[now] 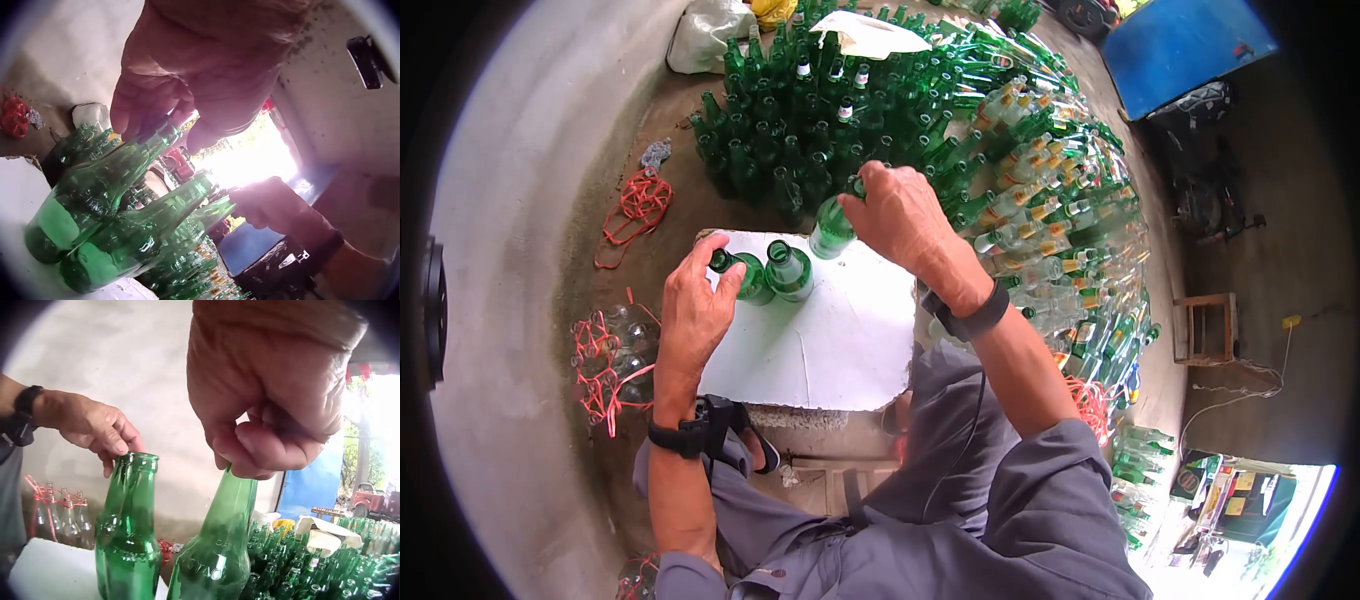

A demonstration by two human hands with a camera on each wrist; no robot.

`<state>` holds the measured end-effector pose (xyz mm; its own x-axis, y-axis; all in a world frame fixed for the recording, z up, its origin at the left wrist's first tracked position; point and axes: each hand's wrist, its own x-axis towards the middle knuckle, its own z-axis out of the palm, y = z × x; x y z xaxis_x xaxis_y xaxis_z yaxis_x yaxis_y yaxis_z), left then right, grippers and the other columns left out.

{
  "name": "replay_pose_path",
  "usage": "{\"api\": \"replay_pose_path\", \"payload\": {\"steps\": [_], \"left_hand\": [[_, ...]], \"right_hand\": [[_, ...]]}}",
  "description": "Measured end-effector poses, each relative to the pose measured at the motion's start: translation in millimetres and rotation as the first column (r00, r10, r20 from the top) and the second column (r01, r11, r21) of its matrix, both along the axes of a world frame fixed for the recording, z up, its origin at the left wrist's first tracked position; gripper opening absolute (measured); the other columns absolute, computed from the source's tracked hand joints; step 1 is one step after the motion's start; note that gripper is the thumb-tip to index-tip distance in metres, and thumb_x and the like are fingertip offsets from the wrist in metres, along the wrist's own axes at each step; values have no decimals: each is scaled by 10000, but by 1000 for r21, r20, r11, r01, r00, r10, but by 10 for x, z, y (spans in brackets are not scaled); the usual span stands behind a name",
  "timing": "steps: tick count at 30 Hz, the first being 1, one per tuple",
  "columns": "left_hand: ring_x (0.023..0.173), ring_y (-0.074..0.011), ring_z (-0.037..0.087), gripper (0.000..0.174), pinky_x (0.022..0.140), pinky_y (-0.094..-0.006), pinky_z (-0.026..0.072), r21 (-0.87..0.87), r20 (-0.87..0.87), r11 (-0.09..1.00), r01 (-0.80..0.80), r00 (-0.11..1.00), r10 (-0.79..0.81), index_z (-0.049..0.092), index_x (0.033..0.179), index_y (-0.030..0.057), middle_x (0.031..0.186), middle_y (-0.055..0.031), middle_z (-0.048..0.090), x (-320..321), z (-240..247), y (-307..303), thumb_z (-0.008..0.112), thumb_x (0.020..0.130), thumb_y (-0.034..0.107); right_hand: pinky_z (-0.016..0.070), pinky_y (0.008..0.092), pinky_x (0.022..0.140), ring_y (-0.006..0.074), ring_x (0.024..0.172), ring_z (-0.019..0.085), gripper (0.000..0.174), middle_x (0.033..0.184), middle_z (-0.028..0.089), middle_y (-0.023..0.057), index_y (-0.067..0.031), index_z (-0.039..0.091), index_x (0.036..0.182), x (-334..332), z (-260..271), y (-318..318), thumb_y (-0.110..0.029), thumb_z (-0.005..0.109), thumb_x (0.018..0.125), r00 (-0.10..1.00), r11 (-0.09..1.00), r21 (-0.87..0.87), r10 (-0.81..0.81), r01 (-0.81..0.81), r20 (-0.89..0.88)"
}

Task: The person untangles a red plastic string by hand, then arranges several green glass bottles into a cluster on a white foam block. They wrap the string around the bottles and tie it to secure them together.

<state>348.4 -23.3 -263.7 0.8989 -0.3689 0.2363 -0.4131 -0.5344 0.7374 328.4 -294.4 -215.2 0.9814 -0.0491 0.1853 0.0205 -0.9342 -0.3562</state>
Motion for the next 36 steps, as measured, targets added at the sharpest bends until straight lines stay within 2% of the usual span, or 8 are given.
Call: {"api": "replay_pose_path", "payload": {"steps": [4,5,10,12,24,28,34,36], "left_hand": [[1000,-418,666,383,879,-440,517,38,26,999,8,1000,-9,608,1228,-38,1120,-267,676,-6,-15,-14,677,903,153],[998,-419,666,382,880,-441,516,44,55,999,10,998,-12,608,1230,-38,1122,-266,676,-2,-29,-16,675,906,153],[976,-400,674,362,863,-432,522,53,7,999,7,1000,-7,608,1229,-32,1127,-255,677,1,-22,-28,658,914,140],[968,-392,676,353,854,-428,525,57,-13,998,2,1000,-1,608,1227,-30,1126,-251,678,27,-32,-34,651,916,133],[971,-394,674,324,847,-427,530,78,27,997,6,1000,-8,605,1219,-31,1154,-243,675,36,-69,-54,622,932,118],[1015,-410,664,331,869,-434,524,88,24,996,2,1000,-4,601,1222,-37,1168,-248,669,22,-70,-46,622,929,117],[1063,-422,647,348,908,-444,513,77,11,997,-5,1000,4,598,1223,-43,1171,-257,664,17,-30,-54,637,918,120],[1068,-424,644,353,916,-446,510,75,11,997,-3,1000,2,597,1224,-44,1172,-258,664,-2,-20,-57,641,915,121]], "right_hand": [[549,466,657,436,732,675,321,685,642,251,58,656,933,-155,-180,76,-236,742,836,999,999,17,29,-29,-27],[505,499,623,437,681,634,298,636,602,240,51,576,803,-183,-227,100,-206,720,849,998,998,36,55,-54,-32],[491,507,605,434,656,624,303,617,590,234,40,560,777,-234,-339,203,-206,722,846,997,989,131,73,-72,-1],[548,433,623,402,693,683,298,656,636,235,58,647,883,-241,-318,211,-218,747,833,996,996,53,78,-75,-49],[542,419,600,406,672,682,322,651,626,254,81,656,867,-311,-198,248,-225,750,826,987,998,66,21,-11,-158],[540,395,596,383,654,684,327,666,641,237,69,660,869,-351,-258,246,-237,764,824,995,993,116,23,-11,-98],[548,361,624,268,641,695,361,722,696,159,51,689,1012,-370,-195,107,-228,787,806,980,981,195,26,12,-196],[553,348,655,230,676,706,405,752,714,138,49,677,1120,-371,-123,8,-183,763,799,924,958,284,150,-47,-351]]}}
